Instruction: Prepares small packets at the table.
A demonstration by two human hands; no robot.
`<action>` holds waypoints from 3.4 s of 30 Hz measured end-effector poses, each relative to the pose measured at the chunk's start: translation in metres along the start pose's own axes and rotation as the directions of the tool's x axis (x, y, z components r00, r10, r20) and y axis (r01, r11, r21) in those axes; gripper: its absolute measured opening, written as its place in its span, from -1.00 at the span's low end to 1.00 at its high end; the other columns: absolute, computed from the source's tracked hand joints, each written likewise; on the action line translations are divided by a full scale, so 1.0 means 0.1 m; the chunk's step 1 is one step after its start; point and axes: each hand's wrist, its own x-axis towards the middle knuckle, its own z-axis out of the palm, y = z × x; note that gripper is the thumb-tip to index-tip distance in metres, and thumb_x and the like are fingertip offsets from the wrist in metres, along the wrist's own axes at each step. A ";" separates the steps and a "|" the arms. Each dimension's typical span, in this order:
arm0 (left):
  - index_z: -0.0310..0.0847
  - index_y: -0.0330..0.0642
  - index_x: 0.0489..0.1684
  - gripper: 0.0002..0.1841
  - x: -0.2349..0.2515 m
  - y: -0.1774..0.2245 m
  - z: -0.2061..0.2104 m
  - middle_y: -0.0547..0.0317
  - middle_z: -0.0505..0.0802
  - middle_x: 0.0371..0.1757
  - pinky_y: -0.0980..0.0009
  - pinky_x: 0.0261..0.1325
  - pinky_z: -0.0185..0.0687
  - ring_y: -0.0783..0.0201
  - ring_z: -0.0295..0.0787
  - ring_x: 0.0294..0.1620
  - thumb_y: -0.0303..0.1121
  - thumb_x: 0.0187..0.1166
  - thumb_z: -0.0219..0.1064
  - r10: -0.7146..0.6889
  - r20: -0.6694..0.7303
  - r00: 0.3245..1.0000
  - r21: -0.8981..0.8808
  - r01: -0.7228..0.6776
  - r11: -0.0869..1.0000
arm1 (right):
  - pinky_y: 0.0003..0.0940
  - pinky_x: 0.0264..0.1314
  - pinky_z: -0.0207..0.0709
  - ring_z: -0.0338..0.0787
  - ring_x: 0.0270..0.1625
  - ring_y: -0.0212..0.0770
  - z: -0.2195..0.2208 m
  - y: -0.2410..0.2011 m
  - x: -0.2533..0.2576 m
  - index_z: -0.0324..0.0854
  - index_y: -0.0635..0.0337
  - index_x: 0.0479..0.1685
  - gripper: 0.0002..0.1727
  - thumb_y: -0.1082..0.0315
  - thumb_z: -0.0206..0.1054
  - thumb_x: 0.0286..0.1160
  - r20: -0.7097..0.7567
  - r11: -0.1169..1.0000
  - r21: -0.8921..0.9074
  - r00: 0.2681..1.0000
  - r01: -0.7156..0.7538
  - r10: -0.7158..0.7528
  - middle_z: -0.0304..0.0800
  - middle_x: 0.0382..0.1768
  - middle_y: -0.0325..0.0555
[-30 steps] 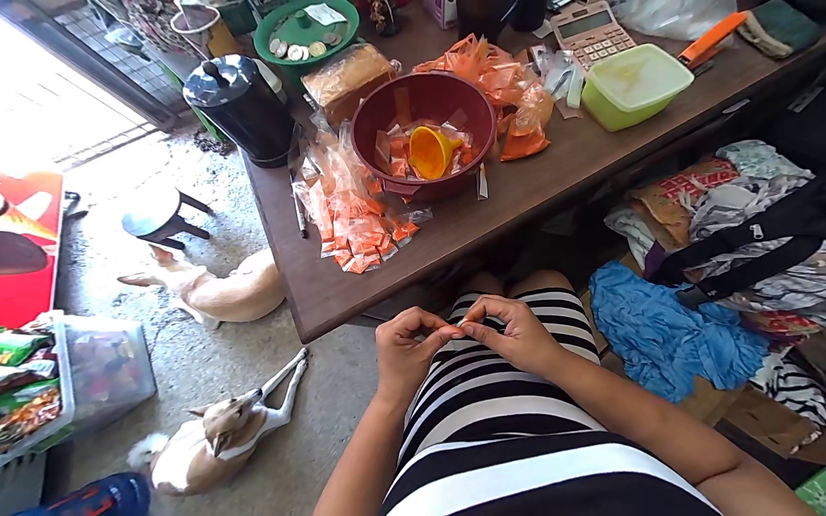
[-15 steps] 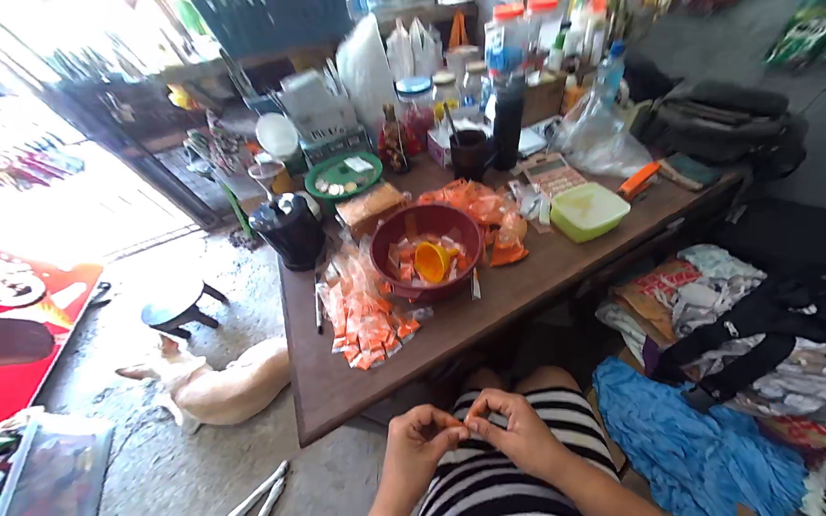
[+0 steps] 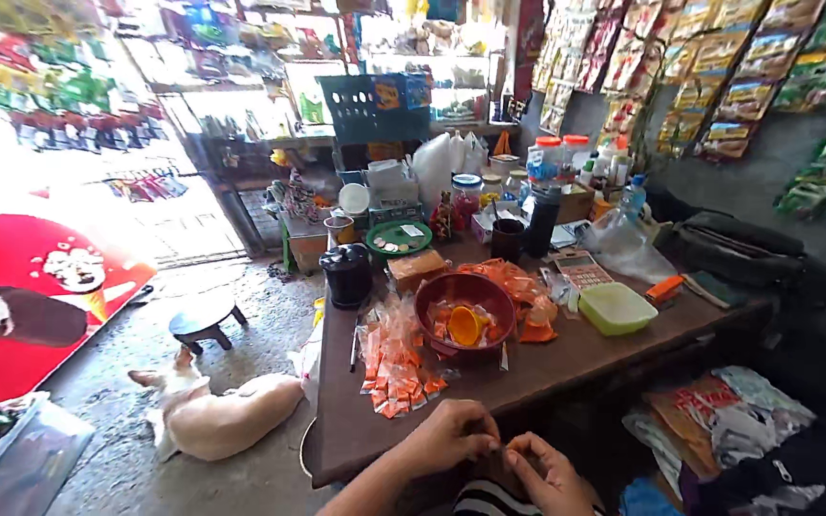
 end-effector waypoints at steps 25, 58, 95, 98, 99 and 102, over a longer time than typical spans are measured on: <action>0.75 -0.39 -0.37 -0.70 0.61 -0.32 -0.13 0.15 0.77 -0.54 0.53 -0.42 0.58 0.47 0.62 -0.60 -0.25 0.49 0.55 -0.024 0.011 1.000 -0.136 0.025 0.990 | -0.69 -0.28 0.59 0.68 -0.43 -0.66 -0.13 -0.04 0.50 0.69 0.30 -0.18 -0.91 0.59 0.29 0.51 -0.166 0.983 -0.181 0.986 -0.012 -0.019 0.79 -0.42 -0.43; 0.82 -0.34 -0.11 -0.87 0.62 -0.34 -0.11 0.10 0.90 -0.17 0.47 -0.01 0.79 0.43 0.84 -0.26 -0.45 0.56 0.46 -0.014 0.126 0.992 -0.220 0.042 0.975 | -0.69 -0.29 0.59 0.70 -0.41 -0.62 -0.14 0.01 0.34 0.72 0.26 -0.17 -0.86 0.62 0.26 0.54 -0.256 0.992 -0.126 0.965 0.024 -0.056 0.83 -0.37 -0.37; 0.76 -0.26 0.16 -0.75 0.62 -0.27 -0.10 0.30 0.90 -0.05 0.62 0.11 0.69 0.61 0.79 -0.08 -0.48 0.57 0.42 -0.200 0.089 0.976 -0.399 0.219 0.890 | -0.74 -0.46 0.43 0.57 -0.50 -0.64 -0.21 0.03 0.34 0.74 0.21 -0.11 -0.88 0.43 0.29 0.64 -0.273 0.997 0.069 0.961 -0.033 0.051 0.78 -0.39 -0.38; 0.79 -0.24 0.11 -0.77 0.62 -0.31 -0.09 0.29 0.90 -0.03 0.63 0.11 0.70 0.62 0.80 -0.07 -0.48 0.54 0.46 -0.165 0.055 0.985 -0.340 0.174 0.924 | -0.74 -0.45 0.44 0.58 -0.49 -0.64 -0.20 0.05 0.34 0.74 0.21 -0.13 -0.89 0.44 0.30 0.63 -0.266 0.996 0.085 0.962 -0.039 0.060 0.78 -0.40 -0.37; 0.82 -0.22 0.07 -0.79 0.62 -0.32 -0.08 0.30 0.90 -0.06 0.64 0.09 0.71 0.62 0.80 -0.09 -0.45 0.53 0.48 -0.155 0.036 0.987 -0.315 0.158 0.936 | -0.75 -0.46 0.44 0.58 -0.50 -0.65 -0.19 0.05 0.34 0.74 0.21 -0.13 -0.90 0.44 0.30 0.63 -0.260 0.995 0.088 0.964 -0.039 0.061 0.78 -0.40 -0.38; 0.88 -0.16 -0.10 -0.87 0.61 -0.35 -0.07 0.36 0.89 -0.17 0.67 0.01 0.67 0.67 0.76 -0.18 -0.35 0.54 0.50 -0.131 -0.019 0.991 -0.224 0.124 0.967 | -0.75 -0.45 0.44 0.59 -0.50 -0.65 -0.18 0.08 0.35 0.74 0.21 -0.12 -0.90 0.44 0.30 0.63 -0.246 0.996 0.082 0.967 -0.042 0.061 0.78 -0.41 -0.40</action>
